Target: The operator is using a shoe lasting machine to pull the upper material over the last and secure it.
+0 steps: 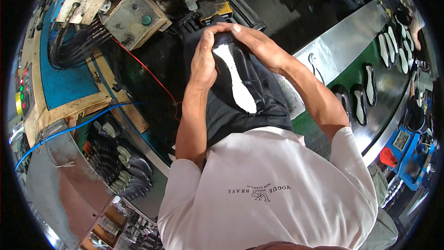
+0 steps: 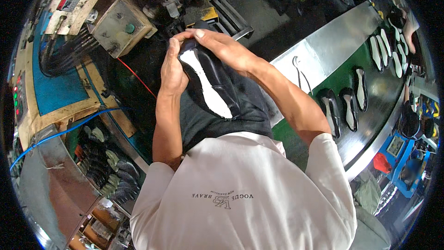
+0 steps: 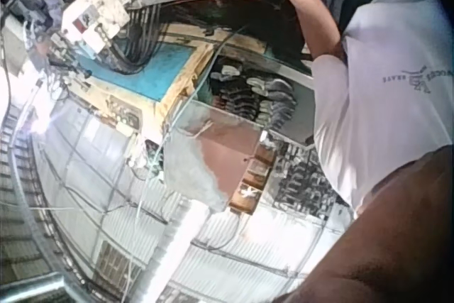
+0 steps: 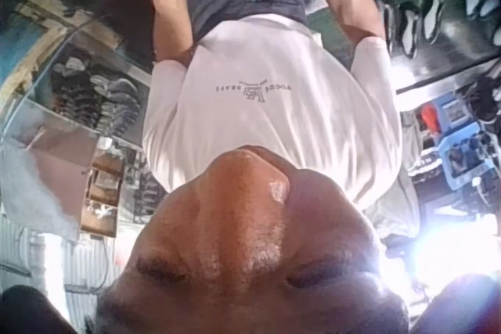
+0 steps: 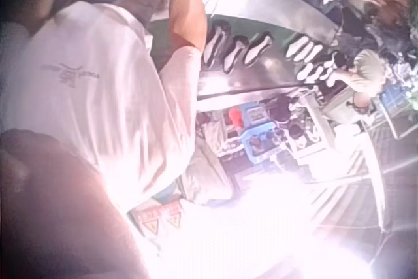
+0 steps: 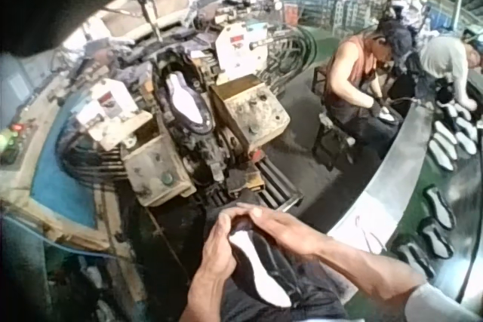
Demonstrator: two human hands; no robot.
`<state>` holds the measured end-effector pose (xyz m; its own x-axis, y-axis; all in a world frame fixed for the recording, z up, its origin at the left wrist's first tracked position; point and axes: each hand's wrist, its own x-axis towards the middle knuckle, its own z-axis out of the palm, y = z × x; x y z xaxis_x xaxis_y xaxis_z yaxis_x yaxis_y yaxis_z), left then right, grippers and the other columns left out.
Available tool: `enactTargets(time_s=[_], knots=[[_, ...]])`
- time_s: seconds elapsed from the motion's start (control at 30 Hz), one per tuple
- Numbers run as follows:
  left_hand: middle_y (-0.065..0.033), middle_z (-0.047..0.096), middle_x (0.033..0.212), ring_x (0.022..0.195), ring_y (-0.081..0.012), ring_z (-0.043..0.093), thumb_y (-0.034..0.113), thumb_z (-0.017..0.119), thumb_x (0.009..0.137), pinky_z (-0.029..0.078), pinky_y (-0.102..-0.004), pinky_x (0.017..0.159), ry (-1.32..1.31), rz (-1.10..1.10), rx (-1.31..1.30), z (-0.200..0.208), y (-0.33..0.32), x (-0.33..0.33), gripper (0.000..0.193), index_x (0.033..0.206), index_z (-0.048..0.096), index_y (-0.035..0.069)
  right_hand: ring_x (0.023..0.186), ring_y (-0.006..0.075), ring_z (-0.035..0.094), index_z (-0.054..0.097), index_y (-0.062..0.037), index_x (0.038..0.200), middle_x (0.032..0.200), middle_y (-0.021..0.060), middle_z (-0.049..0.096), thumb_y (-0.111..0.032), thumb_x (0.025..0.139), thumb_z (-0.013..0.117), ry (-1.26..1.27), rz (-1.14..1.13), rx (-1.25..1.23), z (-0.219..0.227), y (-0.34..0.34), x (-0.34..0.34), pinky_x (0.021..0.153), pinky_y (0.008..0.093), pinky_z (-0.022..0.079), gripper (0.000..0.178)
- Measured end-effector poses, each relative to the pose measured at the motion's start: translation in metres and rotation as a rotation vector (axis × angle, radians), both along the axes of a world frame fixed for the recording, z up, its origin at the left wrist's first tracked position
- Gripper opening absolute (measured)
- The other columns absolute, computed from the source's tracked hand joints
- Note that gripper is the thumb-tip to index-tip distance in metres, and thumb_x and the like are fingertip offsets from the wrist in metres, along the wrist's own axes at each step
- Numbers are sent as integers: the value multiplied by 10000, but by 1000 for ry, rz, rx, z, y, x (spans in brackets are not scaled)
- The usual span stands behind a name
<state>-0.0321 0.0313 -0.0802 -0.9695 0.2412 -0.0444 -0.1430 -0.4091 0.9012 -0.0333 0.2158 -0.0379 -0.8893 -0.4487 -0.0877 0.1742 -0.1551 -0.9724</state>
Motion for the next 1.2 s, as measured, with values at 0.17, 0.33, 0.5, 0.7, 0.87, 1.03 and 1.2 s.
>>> enactTargets(time_s=[0.17,0.33,0.5,0.7,0.87,1.03,1.2], knots=[[-75,652,1288,1233,-178,573,411,426,1182,406,-343,1138,147,18,-162,-1,0,3,469,1291,653,16,1295,197,579,665,3,1403,1382,116,666,-518,1131,528,-95,-64,-69,-12,-19,1,1165,355,419,603],[-77,664,1224,1152,-174,599,369,421,1182,450,-335,1072,360,21,-304,-6,2,6,425,1237,640,9,1211,160,615,667,16,1373,1294,113,699,-485,1079,658,13,-184,37,-33,-21,12,1080,329,487,581],[-102,677,1192,1121,-202,618,331,384,1178,460,-345,1055,345,149,-475,-8,16,8,435,1196,650,-13,1176,156,630,675,9,1352,1232,108,720,-446,1053,713,17,-185,59,-40,-17,8,1054,314,500,546],[-108,663,1322,1252,-202,596,339,349,1198,429,-348,1133,130,15,-166,-11,15,11,462,1329,649,11,1143,123,590,624,11,1407,1228,57,667,-389,1079,685,-58,-140,96,-43,-3,4,1001,283,484,521],[-159,585,1491,1383,-250,548,299,397,1179,397,-377,1194,241,-7,-194,-15,12,21,469,1510,524,-10,1134,118,580,631,11,1386,1204,42,661,-376,1104,636,36,-159,100,-42,-5,9,1000,290,482,479],[-193,590,1462,1374,-306,555,264,455,1159,417,-410,1176,526,89,-514,-20,17,18,429,1485,536,-3,1171,136,572,632,12,1367,1234,61,654,-396,1119,598,56,-170,114,-53,-3,6,1049,311,461,479],[-176,600,1456,1383,-303,552,229,482,1145,416,-409,1177,512,-13,-562,-16,12,16,419,1496,537,6,1196,169,593,637,34,1370,1249,106,678,-416,1113,602,65,-169,40,-58,0,8,1065,332,468,520]])
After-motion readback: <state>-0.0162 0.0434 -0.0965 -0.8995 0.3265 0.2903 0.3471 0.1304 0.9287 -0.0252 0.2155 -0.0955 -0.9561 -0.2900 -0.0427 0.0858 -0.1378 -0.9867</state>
